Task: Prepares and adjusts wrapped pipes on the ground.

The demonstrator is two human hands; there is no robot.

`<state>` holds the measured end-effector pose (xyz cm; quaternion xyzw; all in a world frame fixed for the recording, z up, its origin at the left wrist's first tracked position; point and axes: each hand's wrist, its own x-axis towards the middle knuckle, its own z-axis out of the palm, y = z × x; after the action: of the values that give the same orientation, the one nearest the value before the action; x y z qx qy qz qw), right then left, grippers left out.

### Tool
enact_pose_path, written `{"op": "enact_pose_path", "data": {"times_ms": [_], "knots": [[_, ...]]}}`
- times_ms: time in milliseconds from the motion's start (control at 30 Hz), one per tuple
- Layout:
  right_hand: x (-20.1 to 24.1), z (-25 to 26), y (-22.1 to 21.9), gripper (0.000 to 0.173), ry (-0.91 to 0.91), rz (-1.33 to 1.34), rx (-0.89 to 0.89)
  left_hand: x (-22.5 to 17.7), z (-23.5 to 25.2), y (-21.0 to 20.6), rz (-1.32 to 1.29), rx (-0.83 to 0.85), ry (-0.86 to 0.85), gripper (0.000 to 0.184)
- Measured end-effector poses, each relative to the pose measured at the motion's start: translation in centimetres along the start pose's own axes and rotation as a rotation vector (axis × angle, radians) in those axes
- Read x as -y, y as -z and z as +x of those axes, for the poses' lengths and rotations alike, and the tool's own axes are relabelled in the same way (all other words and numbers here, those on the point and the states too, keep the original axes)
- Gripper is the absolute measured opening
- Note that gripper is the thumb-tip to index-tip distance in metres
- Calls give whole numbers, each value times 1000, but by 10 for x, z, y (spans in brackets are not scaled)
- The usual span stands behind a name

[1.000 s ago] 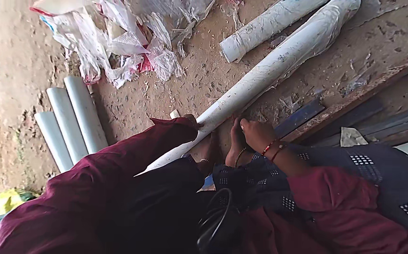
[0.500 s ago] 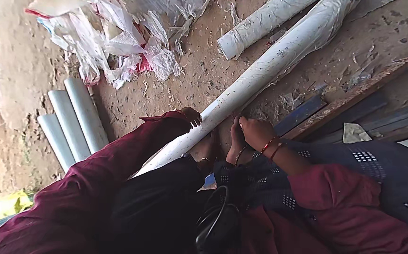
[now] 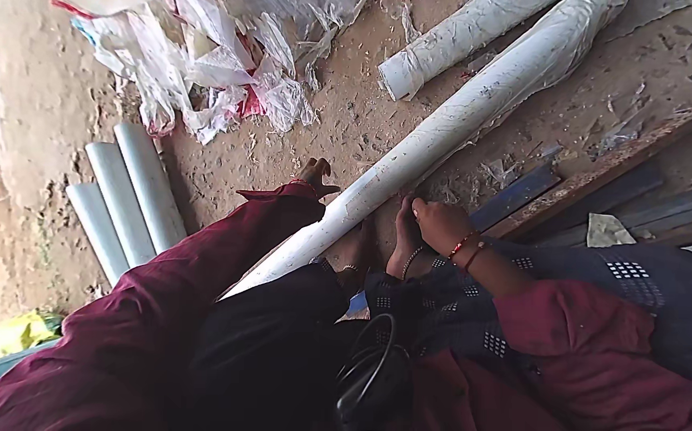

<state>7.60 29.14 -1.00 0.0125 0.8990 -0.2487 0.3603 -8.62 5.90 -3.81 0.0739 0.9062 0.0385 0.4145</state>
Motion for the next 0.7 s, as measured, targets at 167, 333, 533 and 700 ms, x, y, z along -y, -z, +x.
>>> {"op": "enact_pose_path", "data": {"times_ms": [167, 333, 533, 700], "knots": [[2, -1, 2, 28, -7, -7, 19, -9, -7, -3, 150, 232, 22, 38], [-1, 3, -2, 27, 1, -26, 18, 3, 5, -37, 199, 261, -2, 45], [1, 1, 3, 27, -23, -23, 40, -9, 3, -41, 61, 267, 92, 37], [-1, 3, 3, 27, -23, -12, 52, -17, -3, -50, -310, 270, -64, 25]]}}
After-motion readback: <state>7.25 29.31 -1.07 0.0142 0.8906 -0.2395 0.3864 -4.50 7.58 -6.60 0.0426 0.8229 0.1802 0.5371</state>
